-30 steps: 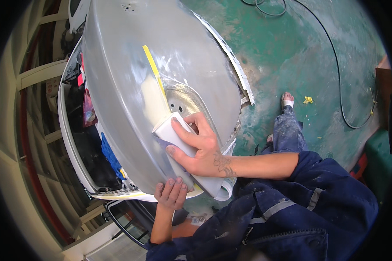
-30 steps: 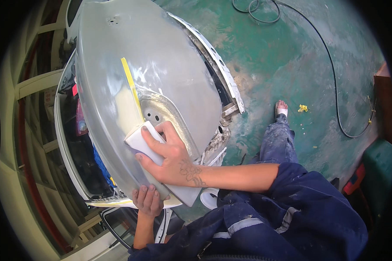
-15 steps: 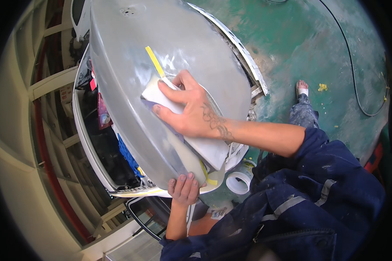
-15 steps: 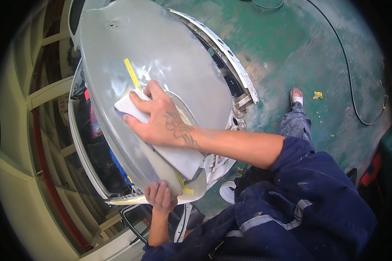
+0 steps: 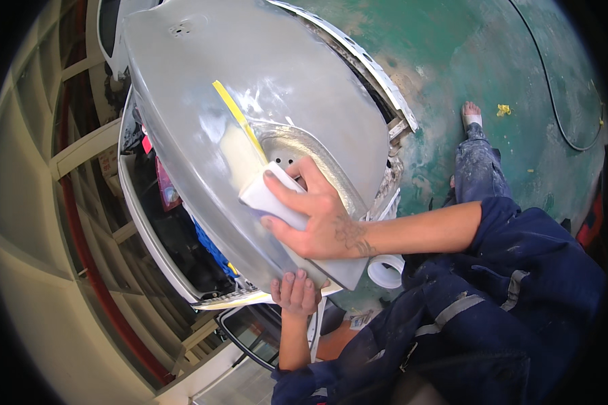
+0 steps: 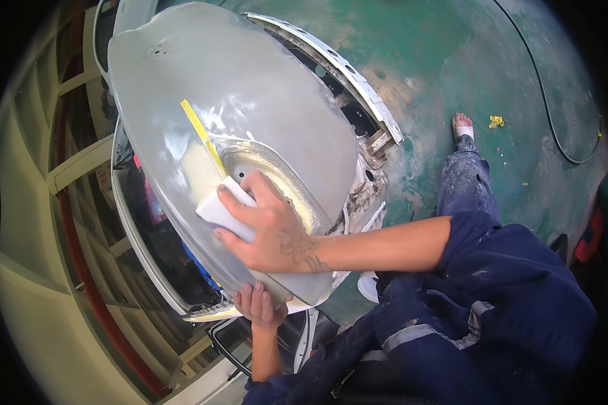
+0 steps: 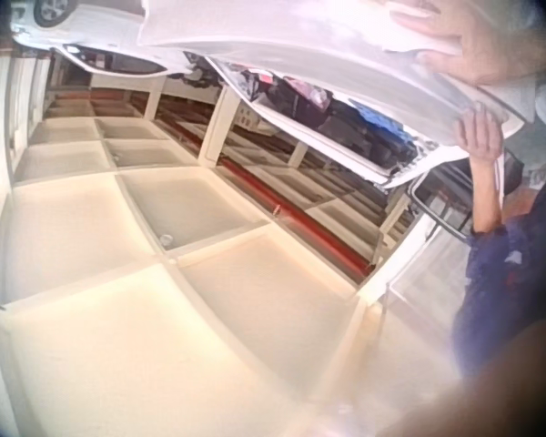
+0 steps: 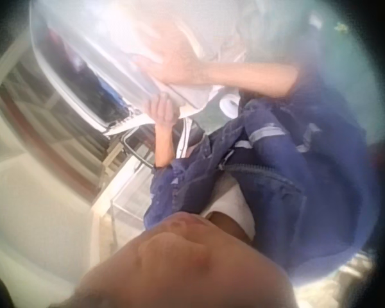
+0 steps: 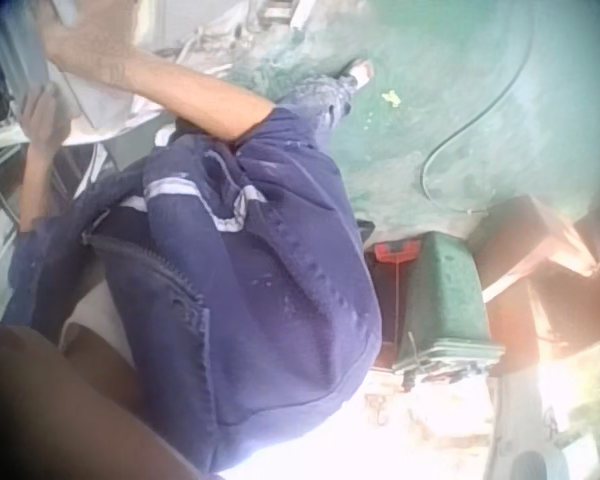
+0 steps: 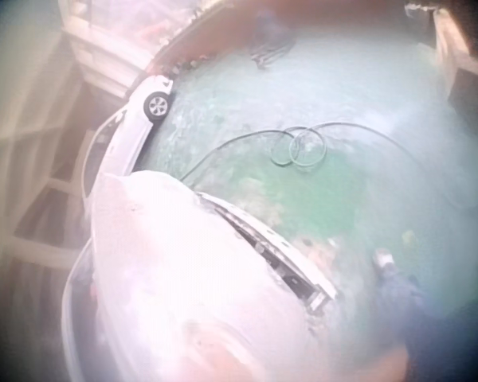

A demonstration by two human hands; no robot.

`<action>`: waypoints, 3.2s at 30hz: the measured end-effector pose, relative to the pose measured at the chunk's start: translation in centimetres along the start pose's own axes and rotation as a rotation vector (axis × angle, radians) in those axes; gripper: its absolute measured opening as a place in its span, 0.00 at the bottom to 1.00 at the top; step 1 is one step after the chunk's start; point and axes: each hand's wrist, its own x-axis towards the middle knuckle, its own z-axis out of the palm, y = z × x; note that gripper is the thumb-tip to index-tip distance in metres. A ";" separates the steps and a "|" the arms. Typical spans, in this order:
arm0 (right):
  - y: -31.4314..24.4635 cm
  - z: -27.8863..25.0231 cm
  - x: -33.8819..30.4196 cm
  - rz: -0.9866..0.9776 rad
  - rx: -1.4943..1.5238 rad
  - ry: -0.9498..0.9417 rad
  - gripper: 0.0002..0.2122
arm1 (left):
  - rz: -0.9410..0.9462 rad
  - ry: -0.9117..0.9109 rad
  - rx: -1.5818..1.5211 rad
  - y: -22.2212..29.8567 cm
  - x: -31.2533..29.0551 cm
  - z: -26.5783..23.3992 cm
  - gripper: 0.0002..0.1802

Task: The person sands a white car bumper with a sanding block, focusing on a taped-off section. They repeatedly rub the surface, pause to feel the texture, and later use an air blower to remove dust before applying more masking tape.

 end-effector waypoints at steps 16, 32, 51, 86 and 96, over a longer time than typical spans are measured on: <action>1.2 -0.4 -0.1 -0.164 0.029 -0.028 0.25 | -0.021 0.029 -0.051 0.0 -0.3 0.2 0.35; -0.1 0.9 5.8 0.058 -0.018 0.103 0.24 | -0.056 0.097 -0.025 -0.2 0.3 0.9 0.38; -0.9 -0.1 -7.7 -0.029 0.005 0.036 0.25 | -0.132 0.218 -0.057 -0.3 -0.3 1.1 0.41; -0.5 -0.8 -6.3 -0.029 -0.073 0.007 0.27 | -0.149 0.156 -0.146 -0.1 1.6 0.3 0.46; 0.2 0.7 -1.5 -0.004 -0.095 0.121 0.25 | -0.236 0.204 -0.180 0.0 1.8 0.6 0.42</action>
